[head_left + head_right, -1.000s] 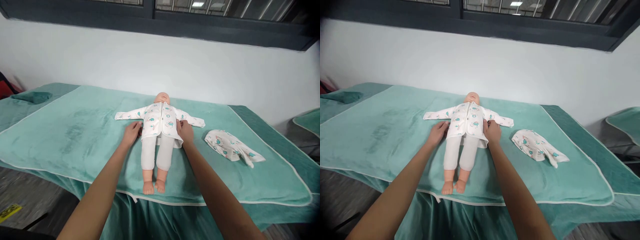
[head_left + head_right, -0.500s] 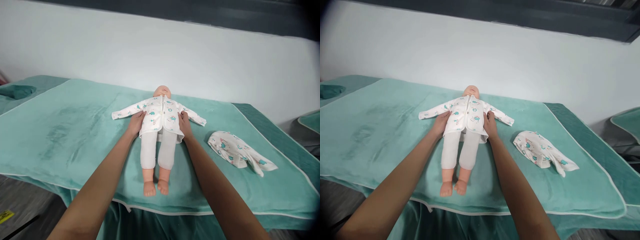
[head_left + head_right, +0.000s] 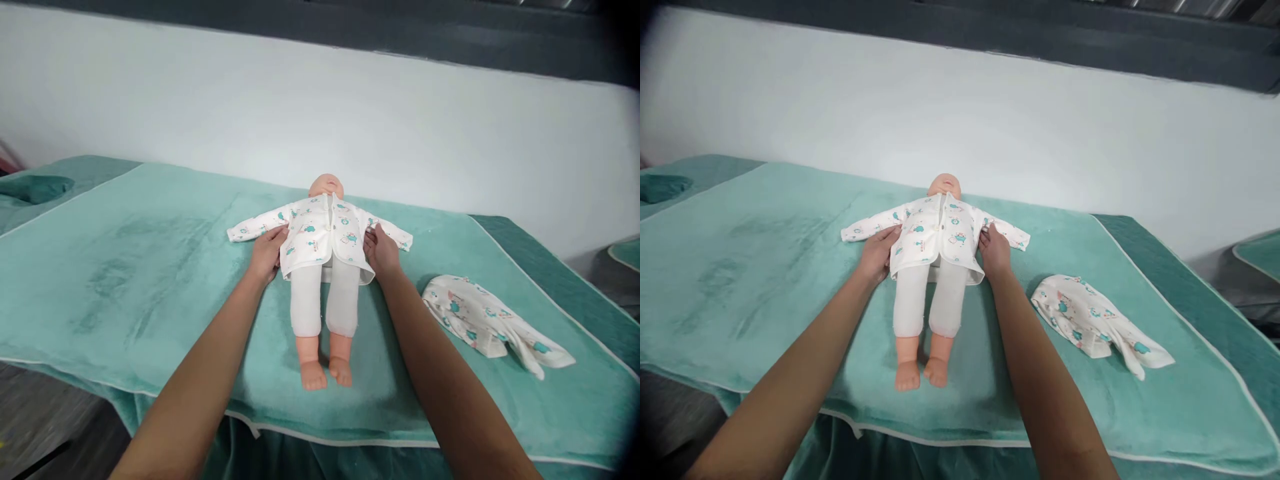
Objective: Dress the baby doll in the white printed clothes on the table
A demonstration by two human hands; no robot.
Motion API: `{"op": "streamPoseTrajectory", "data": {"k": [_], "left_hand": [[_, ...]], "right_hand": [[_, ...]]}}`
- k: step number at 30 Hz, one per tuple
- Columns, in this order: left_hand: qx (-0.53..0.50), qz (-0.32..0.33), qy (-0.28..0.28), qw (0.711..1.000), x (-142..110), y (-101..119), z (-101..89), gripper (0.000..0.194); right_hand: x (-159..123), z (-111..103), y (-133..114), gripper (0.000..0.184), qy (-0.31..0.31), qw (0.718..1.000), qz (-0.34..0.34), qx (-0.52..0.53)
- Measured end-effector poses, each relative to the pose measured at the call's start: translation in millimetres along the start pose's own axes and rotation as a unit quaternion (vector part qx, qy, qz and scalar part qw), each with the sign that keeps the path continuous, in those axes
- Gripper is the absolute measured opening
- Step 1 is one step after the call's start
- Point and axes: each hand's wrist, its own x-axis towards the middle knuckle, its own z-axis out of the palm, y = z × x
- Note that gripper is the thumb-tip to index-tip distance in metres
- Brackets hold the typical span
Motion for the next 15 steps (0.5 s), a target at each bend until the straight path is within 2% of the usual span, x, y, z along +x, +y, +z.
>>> {"op": "streamPoseTrajectory", "data": {"k": [3, 5, 7, 8, 10, 13, 15], "left_hand": [[-0.014, -0.012, 0.047, 0.999, -2, 5, -11.8, 0.026], [-0.012, -0.021, 0.057, 0.998, -1, 9, -18.8, 0.021], [-0.011, -0.025, 0.062, 0.998, 1, 14, -24.2, 0.019], [-0.015, -0.019, 0.067, 0.997, 2, 15, -26.3, 0.018], [-0.033, 0.004, 0.090, 0.995, 4, 16, -28.9, 0.018], [-0.047, 0.056, 0.142, 0.987, 5, 9, -28.9, 0.023], [0.006, 0.105, 0.170, 0.980, 0, 1, -26.9, 0.026]], "right_hand": [[6, -15, -4, 0.026, 0.016, 0.983, 0.070, 0.168], [11, -25, -6, 0.020, 0.033, 0.952, 0.112, 0.281], [16, -36, -8, 0.016, 0.068, 0.923, 0.123, 0.357], [19, -40, -8, 0.014, 0.085, 0.921, 0.112, 0.364], [24, -48, -8, 0.013, 0.112, 0.936, 0.075, 0.324], [27, -55, -6, 0.013, 0.151, 0.977, -0.006, 0.150], [20, -57, -4, 0.017, 0.173, 0.982, -0.055, 0.046]]}}
